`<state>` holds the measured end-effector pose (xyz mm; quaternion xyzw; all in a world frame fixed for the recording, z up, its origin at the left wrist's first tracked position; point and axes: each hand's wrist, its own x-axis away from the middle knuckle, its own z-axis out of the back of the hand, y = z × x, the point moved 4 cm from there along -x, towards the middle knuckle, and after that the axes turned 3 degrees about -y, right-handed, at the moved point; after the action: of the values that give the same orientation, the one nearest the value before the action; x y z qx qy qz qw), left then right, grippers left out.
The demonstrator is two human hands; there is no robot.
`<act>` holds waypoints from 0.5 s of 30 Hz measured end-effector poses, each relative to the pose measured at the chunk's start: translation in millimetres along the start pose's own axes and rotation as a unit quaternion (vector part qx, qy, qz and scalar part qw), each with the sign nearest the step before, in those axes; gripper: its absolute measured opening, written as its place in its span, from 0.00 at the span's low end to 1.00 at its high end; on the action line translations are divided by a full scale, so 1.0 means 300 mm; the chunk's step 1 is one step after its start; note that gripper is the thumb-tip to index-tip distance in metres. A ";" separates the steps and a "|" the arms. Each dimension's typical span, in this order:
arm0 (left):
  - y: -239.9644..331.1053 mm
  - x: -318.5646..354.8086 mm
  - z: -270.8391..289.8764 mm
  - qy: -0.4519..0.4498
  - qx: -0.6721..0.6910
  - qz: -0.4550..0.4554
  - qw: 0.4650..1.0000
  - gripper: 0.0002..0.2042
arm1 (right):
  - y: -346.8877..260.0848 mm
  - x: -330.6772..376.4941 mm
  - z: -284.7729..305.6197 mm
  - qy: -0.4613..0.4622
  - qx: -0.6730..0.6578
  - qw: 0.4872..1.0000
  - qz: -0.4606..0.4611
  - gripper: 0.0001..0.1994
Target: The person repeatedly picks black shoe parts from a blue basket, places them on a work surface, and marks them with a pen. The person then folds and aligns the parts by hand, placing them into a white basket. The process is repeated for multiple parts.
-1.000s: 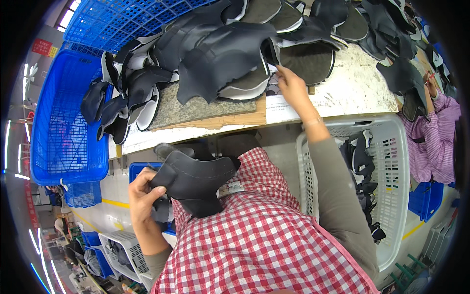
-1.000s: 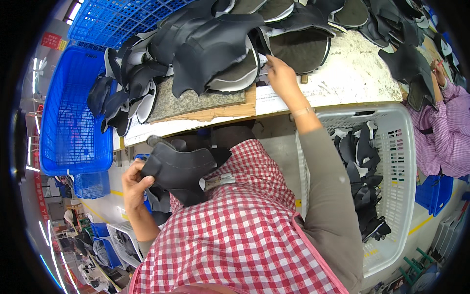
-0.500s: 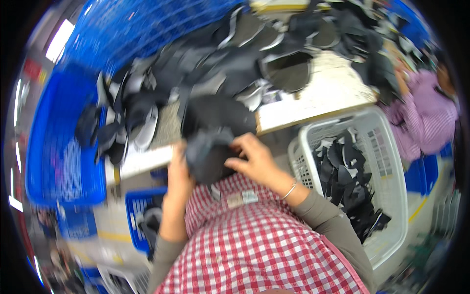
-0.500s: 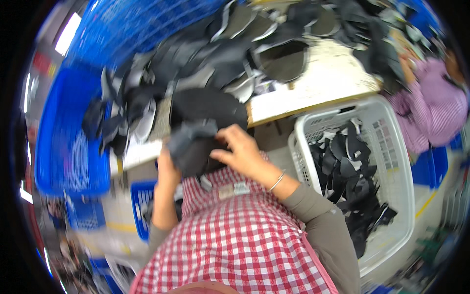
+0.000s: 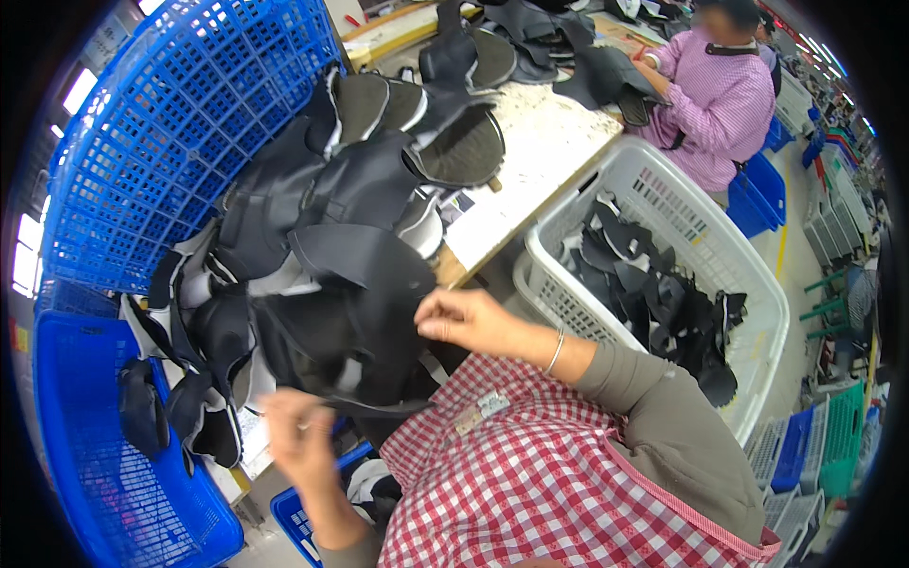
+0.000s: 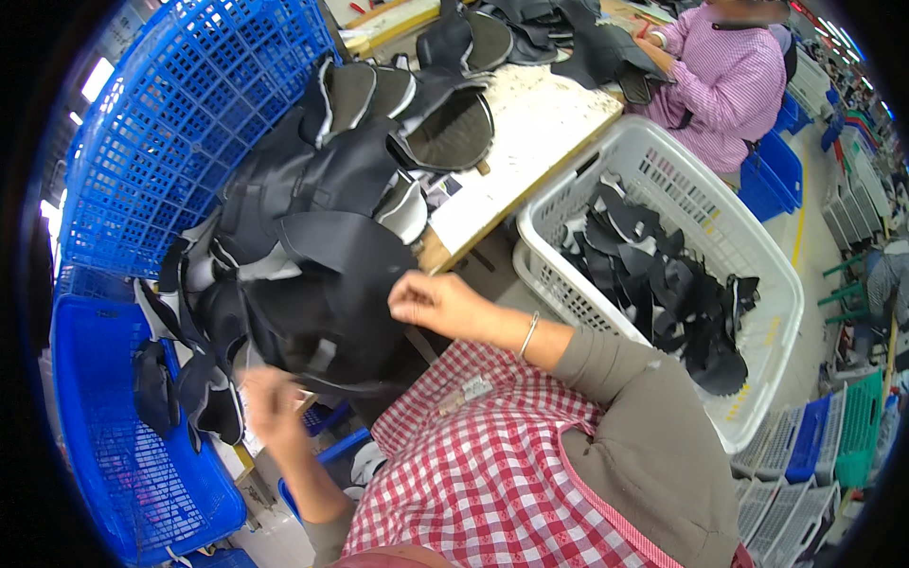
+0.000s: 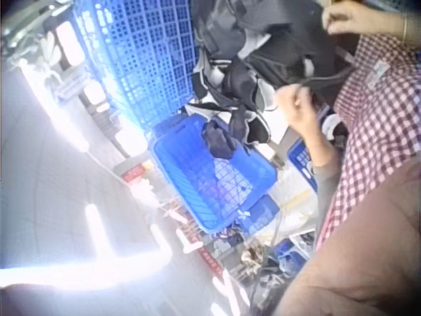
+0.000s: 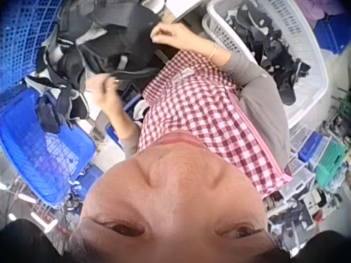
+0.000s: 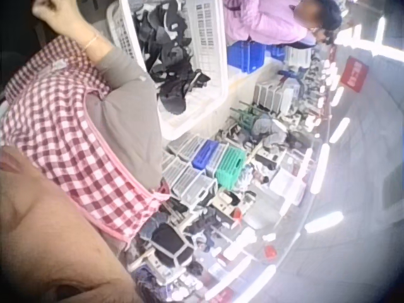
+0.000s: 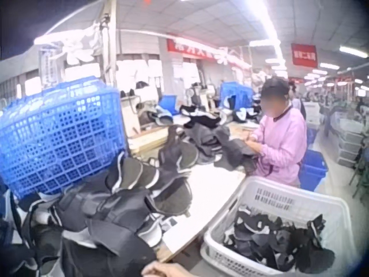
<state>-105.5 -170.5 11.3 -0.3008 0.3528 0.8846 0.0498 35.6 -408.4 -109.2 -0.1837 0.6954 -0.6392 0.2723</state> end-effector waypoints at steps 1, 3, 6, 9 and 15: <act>-0.032 -0.061 0.036 0.005 0.138 0.096 0.986 0.08 | -0.031 -0.003 0.009 0.003 -0.045 0.999 0.005 0.11; -0.047 -0.153 0.032 -0.006 0.306 0.158 0.939 0.09 | -0.081 0.013 0.018 -0.023 -0.078 0.997 -0.017 0.13; 0.008 -0.234 -0.012 -0.104 0.253 0.082 0.958 0.13 | -0.121 0.064 -0.004 -0.089 -0.012 0.992 -0.092 0.22; 0.085 -0.261 0.015 -0.058 0.285 0.023 0.956 0.18 | -0.171 0.123 -0.017 -0.061 -0.056 0.993 -0.081 0.25; 0.210 -0.279 0.027 -0.035 0.142 -0.143 0.979 0.16 | -0.239 0.133 -0.033 -0.075 -0.132 0.988 -0.011 0.29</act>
<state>-60.3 -201.8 100.7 -0.3065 0.4263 0.8194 0.2300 -8.4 -432.8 -43.6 -0.2733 0.7490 -0.5292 0.2904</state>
